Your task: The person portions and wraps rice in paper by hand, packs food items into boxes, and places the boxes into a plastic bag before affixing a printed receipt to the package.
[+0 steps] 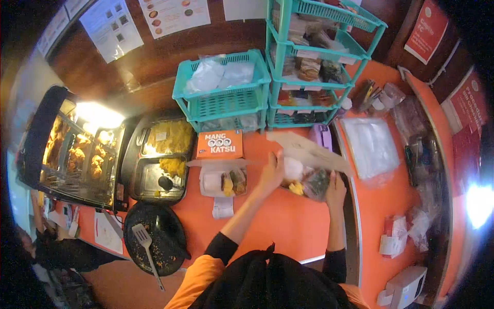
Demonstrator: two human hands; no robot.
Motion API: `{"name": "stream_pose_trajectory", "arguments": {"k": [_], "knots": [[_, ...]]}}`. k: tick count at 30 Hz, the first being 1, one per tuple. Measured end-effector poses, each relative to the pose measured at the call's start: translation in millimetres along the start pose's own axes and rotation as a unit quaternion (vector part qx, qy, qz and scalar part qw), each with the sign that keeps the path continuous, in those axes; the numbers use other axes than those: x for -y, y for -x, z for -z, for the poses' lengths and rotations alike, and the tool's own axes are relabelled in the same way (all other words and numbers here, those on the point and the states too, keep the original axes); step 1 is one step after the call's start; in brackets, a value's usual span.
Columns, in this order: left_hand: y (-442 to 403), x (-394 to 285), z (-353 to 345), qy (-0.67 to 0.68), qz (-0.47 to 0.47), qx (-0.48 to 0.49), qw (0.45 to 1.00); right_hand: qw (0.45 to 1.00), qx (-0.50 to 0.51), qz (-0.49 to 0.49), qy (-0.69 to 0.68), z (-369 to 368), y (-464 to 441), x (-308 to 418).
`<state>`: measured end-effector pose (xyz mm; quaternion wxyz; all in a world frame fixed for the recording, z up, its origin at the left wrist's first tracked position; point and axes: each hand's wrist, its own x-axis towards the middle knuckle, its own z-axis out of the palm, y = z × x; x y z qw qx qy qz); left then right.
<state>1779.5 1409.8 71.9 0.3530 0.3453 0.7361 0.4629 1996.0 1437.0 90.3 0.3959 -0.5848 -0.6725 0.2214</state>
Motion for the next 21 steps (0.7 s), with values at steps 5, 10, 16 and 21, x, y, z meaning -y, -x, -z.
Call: {"name": "stream_pose_trajectory", "arguments": {"k": [5,10,16,21], "knots": [[32.4,113.5,-75.9,0.094,-0.03,0.065,0.993,0.996,0.015,-0.059,0.061,5.0,71.5,-94.8],[42.3,139.7,-101.7,0.041,-0.15,0.035,0.987,0.981,-0.014,-0.191,0.027,-7.2,125.6,-118.1],[31.5,148.5,-112.4,0.056,-0.203,0.09,0.973,0.98,0.099,-0.174,-0.013,35.9,203.2,-144.6],[114.4,85.1,-59.8,-0.034,-0.172,-0.016,0.984,0.816,0.516,-0.243,-0.092,146.6,188.0,-53.6]]}}
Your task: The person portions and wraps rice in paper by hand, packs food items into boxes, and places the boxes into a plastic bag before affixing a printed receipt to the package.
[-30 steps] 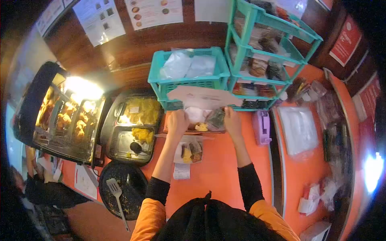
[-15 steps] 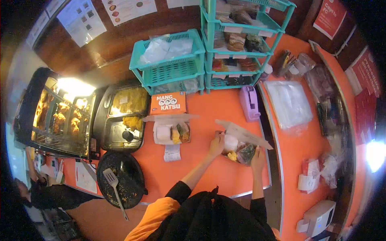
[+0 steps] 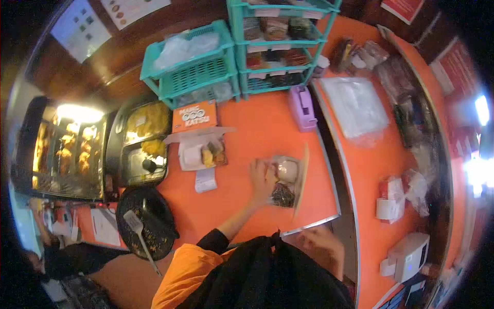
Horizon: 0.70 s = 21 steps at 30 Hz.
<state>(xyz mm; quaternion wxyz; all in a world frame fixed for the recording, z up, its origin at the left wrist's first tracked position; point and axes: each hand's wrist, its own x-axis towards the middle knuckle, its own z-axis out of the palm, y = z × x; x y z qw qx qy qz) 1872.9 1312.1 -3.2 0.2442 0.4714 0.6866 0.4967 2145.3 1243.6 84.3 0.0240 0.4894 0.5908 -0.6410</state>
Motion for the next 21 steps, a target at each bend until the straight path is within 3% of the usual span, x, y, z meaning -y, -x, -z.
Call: {"name": "stream_pose_trajectory", "arguments": {"k": [1,3,5,6,7,8,9,10,12,13,14,15,16,17,18,19,20,21], "knots": [[22.4,-3.1,-3.7,0.019,0.036,0.064,0.997,0.992,-0.005,-0.056,-0.112,11.9,7.1,10.6],[67.6,-58.5,18.9,0.033,-0.164,0.075,0.983,0.963,-0.231,0.037,0.137,41.0,-8.5,23.6],[102.7,-62.5,0.8,-0.025,-0.133,0.039,0.99,0.904,-0.378,0.141,0.143,52.0,-46.5,54.8],[111.2,-62.0,-3.0,-0.045,-0.122,0.025,0.991,0.875,-0.349,0.25,0.224,57.0,-66.2,75.4],[112.9,-55.2,0.1,0.052,-0.006,0.099,0.994,0.83,-0.314,0.353,0.298,59.4,-82.7,93.0],[115.1,-48.1,2.2,0.151,0.109,0.169,0.968,0.848,-0.268,0.346,0.299,58.7,-98.9,101.4],[115.5,-39.7,9.7,0.152,0.11,0.162,0.969,0.863,-0.224,0.339,0.299,56.0,-114.6,105.1],[114.8,-28.3,22.3,0.114,0.097,0.116,0.982,0.862,-0.219,0.344,0.301,51.5,-125.6,108.0],[111.4,-5.0,38.3,0.073,0.089,0.062,0.991,0.846,-0.236,0.264,0.399,38.4,-146.6,107.7],[105.4,8.0,43.6,0.086,0.119,-0.019,0.989,0.846,-0.231,0.267,0.399,28.0,-161.3,96.7],[99.1,19.5,46.4,0.098,0.147,-0.098,0.979,0.855,-0.279,0.232,0.371,15.2,-178.5,77.9],[93.2,29.2,46.0,0.097,0.148,-0.101,0.979,0.859,-0.328,0.194,0.342,4.0,-193.2,60.6],[86.5,37.3,43.9,0.062,0.112,-0.182,0.975,0.859,-0.327,0.196,0.343,-7.0,-205.1,45.7],[79.2,40.3,42.1,0.027,0.074,-0.261,0.962,0.817,-0.412,0.25,0.316,-17.9,-215.2,32.1],[72.4,33.8,43.6,0.031,0.075,-0.259,0.962,0.765,-0.494,0.299,0.286,-23.2,-218.4,25.8],[68.9,22.9,47.4,-0.113,0.051,-0.224,0.967,0.764,-0.497,0.293,0.289,-25.4,-214.7,23.5],[66.7,15.4,48.6,-0.253,0.023,-0.181,0.95,0.827,-0.47,0.194,0.24,-27.9,-210.4,20.2],[63.9,16.1,44.1,-0.247,0.019,-0.173,0.953,0.875,-0.437,0.093,0.185,-31.2,-207.3,20.2]]}}
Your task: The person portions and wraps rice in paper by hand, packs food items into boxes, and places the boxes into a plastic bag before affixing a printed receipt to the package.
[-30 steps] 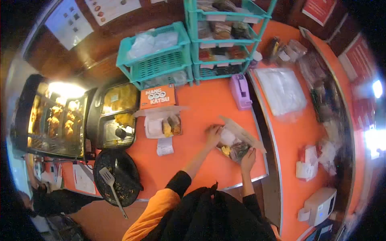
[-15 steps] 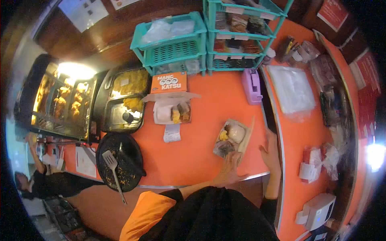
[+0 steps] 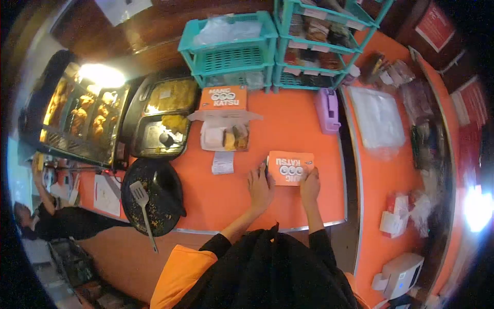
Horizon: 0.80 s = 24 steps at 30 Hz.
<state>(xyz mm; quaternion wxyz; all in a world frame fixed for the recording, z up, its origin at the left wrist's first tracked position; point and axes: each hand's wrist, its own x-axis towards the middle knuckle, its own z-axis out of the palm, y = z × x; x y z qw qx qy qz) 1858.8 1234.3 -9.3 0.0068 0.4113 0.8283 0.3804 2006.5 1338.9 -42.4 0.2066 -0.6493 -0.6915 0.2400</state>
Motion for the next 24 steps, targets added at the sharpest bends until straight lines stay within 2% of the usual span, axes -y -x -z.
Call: {"name": "stream_pose_trajectory", "arguments": {"k": [1,2,3,4,5,7,8,9,10,11,12,13,14,15,17,19,20,22,23,24], "knots": [[-1.8,-0.5,-7.7,-0.03,-0.018,0.046,0.998,0.996,0.015,-0.05,0.07,17.3,5.7,21.2],[-3.7,-0.4,-15.2,-0.061,-0.036,0.091,0.993,0.996,0.008,-0.057,0.073,19.8,7.5,21.1],[-6.9,-1.8,-19.6,-0.055,-0.041,0.097,0.993,0.992,-0.006,-0.038,0.121,22.7,9.7,18.9],[-12.2,-1.8,-23.4,-0.048,0.036,0.18,0.982,0.986,-0.018,-0.019,0.167,26.1,11.0,16.9],[-17.4,-0.5,-25.8,-0.042,0.112,0.261,0.958,0.985,-0.022,-0.025,0.168,29.9,9.5,14.9],[-28.5,7.2,-25.0,-0.045,0.09,0.294,0.95,0.989,0.055,-0.043,0.13,39.4,5.0,12.2],[-31.8,10.9,-23.7,-0.05,0.074,0.322,0.943,0.989,0.052,-0.048,0.129,40.7,6.7,2.0],[-32.0,15.2,-22.9,-0.05,0.07,0.323,0.942,0.998,0.034,0.018,0.048,40.1,9.3,-11.8],[-30.2,19.8,-21.1,0.063,0.104,0.321,0.939,0.996,0.016,0.085,-0.032,40.7,12.8,-17.9],[-27.1,23.3,-20.4,0.175,0.138,0.313,0.923,0.996,0.016,0.085,-0.034,39.8,18.6,-23.3],[-23.1,20.3,-16.8,0.173,0.141,0.312,0.924,0.988,-0.02,0.101,-0.117,42.9,26.7,-22.1],[-16.2,16.1,-13.4,0.219,0.035,0.202,0.954,0.972,-0.054,0.114,-0.2,44.7,32.8,-20.2],[-12.5,13.0,-10.8,0.258,-0.073,0.088,0.96,0.971,-0.05,0.113,-0.203,45.8,35.2,-17.8],[-9.2,16.0,-13.3,0.253,-0.071,0.088,0.961,0.971,-0.045,0.081,-0.222,49.9,37.3,-12.4],[-4.8,22.5,-22.7,0.351,0.053,0.153,0.922,0.969,-0.038,0.049,-0.241,46.5,32.0,-15.1],[-6.4,35.7,-41.9,0.319,0.084,0.177,0.927,0.983,0.03,0.014,-0.181,36.6,15.5,-29.8],[-8.6,41.4,-51.2,0.288,0.114,0.201,0.93,0.983,0.032,0.015,-0.181,36.0,9.0,-35.3],[-20.9,26.6,-39.2,0.281,0.113,0.175,0.937,0.947,0.094,-0.052,-0.304,38.6,-4.4,-30.2],[-28.2,21.0,-38.5,0.276,0.114,0.164,0.94,0.946,0.096,-0.052,-0.304,37.6,-8.9,-22.7],[-34.6,17.0,-39.4,0.272,0.115,0.153,0.943,0.964,-0.022,0.041,-0.262,44.5,-11.1,-0.3]]}}
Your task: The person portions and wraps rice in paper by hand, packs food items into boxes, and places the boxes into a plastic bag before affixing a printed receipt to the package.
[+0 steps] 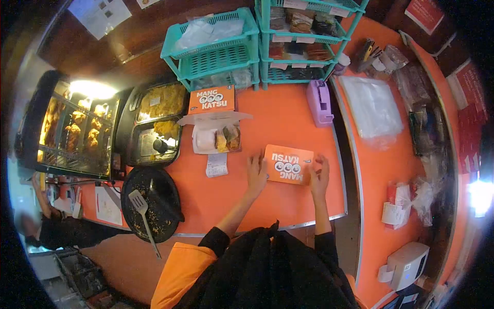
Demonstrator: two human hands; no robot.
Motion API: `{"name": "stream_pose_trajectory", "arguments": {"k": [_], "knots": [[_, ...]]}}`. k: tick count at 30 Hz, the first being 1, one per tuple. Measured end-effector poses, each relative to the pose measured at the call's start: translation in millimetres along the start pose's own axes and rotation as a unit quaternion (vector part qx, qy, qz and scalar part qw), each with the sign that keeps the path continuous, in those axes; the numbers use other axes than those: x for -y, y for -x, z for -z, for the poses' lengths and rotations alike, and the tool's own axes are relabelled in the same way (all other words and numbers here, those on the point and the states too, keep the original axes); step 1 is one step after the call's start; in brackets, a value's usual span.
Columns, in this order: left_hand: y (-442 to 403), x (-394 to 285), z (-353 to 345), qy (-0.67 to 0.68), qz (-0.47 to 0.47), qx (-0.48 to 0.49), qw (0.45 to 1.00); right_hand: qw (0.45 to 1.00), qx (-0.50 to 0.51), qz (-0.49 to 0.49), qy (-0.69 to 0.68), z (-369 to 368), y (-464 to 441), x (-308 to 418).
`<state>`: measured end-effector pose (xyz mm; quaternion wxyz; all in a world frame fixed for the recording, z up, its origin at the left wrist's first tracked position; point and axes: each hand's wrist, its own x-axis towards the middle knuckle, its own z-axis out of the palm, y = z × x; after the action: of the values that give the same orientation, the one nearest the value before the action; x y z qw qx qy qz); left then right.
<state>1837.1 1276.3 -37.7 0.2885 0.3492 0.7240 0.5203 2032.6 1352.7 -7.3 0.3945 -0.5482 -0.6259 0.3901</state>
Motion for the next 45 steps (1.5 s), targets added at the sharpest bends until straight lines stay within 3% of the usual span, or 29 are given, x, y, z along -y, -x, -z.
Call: {"name": "stream_pose_trajectory", "arguments": {"k": [1,3,5,6,8,10,12,14,15,16,17,20,22,23,24,25,26,28,30,31,32,33,37,39,41,42,44,45], "knots": [[-11.3,-0.8,-7.1,0.049,-0.05,-0.026,0.997,0.988,-0.087,0.121,0.048,-4.7,-4.2,12.3],[-23.8,-7.6,-12.0,0.097,-0.099,-0.054,0.989,0.991,-0.057,0.115,0.03,-16.7,-13.0,7.3],[-30.9,-28.3,-9.4,0.015,-0.224,-0.039,0.974,0.993,-0.03,0.111,0.012,-24.0,-17.1,3.6],[-32.6,-25.8,-10.7,0.016,-0.226,-0.041,0.973,0.996,-0.022,0.08,-0.035,-25.6,-17.5,2.1],[-27.7,-17.5,-13.3,-0.134,-0.204,-0.066,0.968,0.996,-0.015,0.043,-0.08,-27.8,-19.8,-4.1],[-26.8,-17.6,-17.6,-0.16,-0.17,-0.07,0.97,0.996,-0.021,0.051,0.066,-28.3,-21.2,-20.9],[-29.6,-14.5,-20.0,-0.184,-0.14,-0.08,0.97,0.989,-0.066,0.097,0.088,-34.3,-21.8,-34.4],[-38.2,3.5,-21.8,-0.201,-0.184,-0.126,0.954,0.977,-0.111,0.146,0.108,-36.4,-27.7,-39.9],[-42.0,12.3,-22.1,-0.206,-0.198,-0.141,0.948,0.995,-0.043,0.085,-0.025,-35.4,-30.0,-41.5],[-44.2,18.2,-21.0,-0.018,-0.136,-0.06,0.989,0.987,0.027,0.021,-0.156,-33.5,-31.3,-40.2],[-44.9,24.0,-22.1,0.171,-0.066,0.022,0.983,0.987,0.027,0.022,-0.155,-31.0,-31.5,-39.0],[-43.1,6.0,-19.0,0.22,-0.063,-0.012,0.973,0.958,0.066,-0.04,-0.274,-30.0,-36.2,-34.6],[-37.4,0.2,-22.5,0.164,-0.068,-0.03,0.984,0.992,0.073,-0.057,-0.089,-33.4,-46.3,-43.2],[-34.1,-0.8,-18.6,0.11,-0.073,-0.039,0.99,0.991,0.082,-0.056,-0.092,-35.6,-43.6,-40.7],[-29.1,-1.3,-7.9,0.107,-0.075,-0.048,0.99,0.981,0.097,0.093,0.137,-29.6,-40.8,-19.6],[-21.4,-1.7,3.7,-0.069,-0.131,-0.107,0.983,0.898,0.099,0.239,0.356,-22.8,-41.4,3.0],[-13.3,0.5,14.8,-0.242,-0.179,-0.163,0.94,0.896,0.102,0.248,0.353,-20.5,-36.5,22.2],[5.1,29.2,50.7,-0.316,-0.137,-0.309,0.887,0.856,0.214,0.332,0.334,-23.4,-14.2,48.7],[-6.0,58.0,94.3,-0.426,0.043,-0.387,0.817,0.852,0.227,0.302,0.362,-32.8,-15.4,40.9],[-13.3,62.5,114.3,-0.427,0.046,-0.391,0.814,0.847,0.237,0.27,0.392,-37.1,-17.2,35.2],[-22.5,63.8,132.0,-0.184,0.091,-0.303,0.931,0.846,0.239,0.274,0.391,-41.3,-22.9,29.7],[-25.2,65.6,140.7,0.074,0.126,-0.19,0.971,0.851,0.209,0.268,0.401,-45.2,-31.7,24.4],[-14.3,92.7,126.1,0.216,0.111,-0.118,0.963,0.857,0.184,0.208,0.435,-53.3,-52.8,37.0],[21.6,91.2,91.6,0.256,0.037,-0.118,0.959,0.854,0.183,0.198,0.446,-49.8,-54.2,39.9],[48.8,92.9,68.1,0.15,0.006,0.001,0.989,0.845,0.168,0.225,0.455,-48.6,-52.5,32.2],[51.2,94.0,53.8,0.152,0.007,0.005,0.988,0.844,0.167,0.221,0.459,-45.4,-51.0,34.2],[52.9,96.5,19.6,-0.033,-0.121,0.068,0.99,0.892,0.16,0.159,0.392,-36.2,-46.7,47.4],[52.4,83.0,4.2,-0.029,-0.121,0.074,0.989,0.892,0.157,0.154,0.396,-32.8,-47.0,51.3]]}}
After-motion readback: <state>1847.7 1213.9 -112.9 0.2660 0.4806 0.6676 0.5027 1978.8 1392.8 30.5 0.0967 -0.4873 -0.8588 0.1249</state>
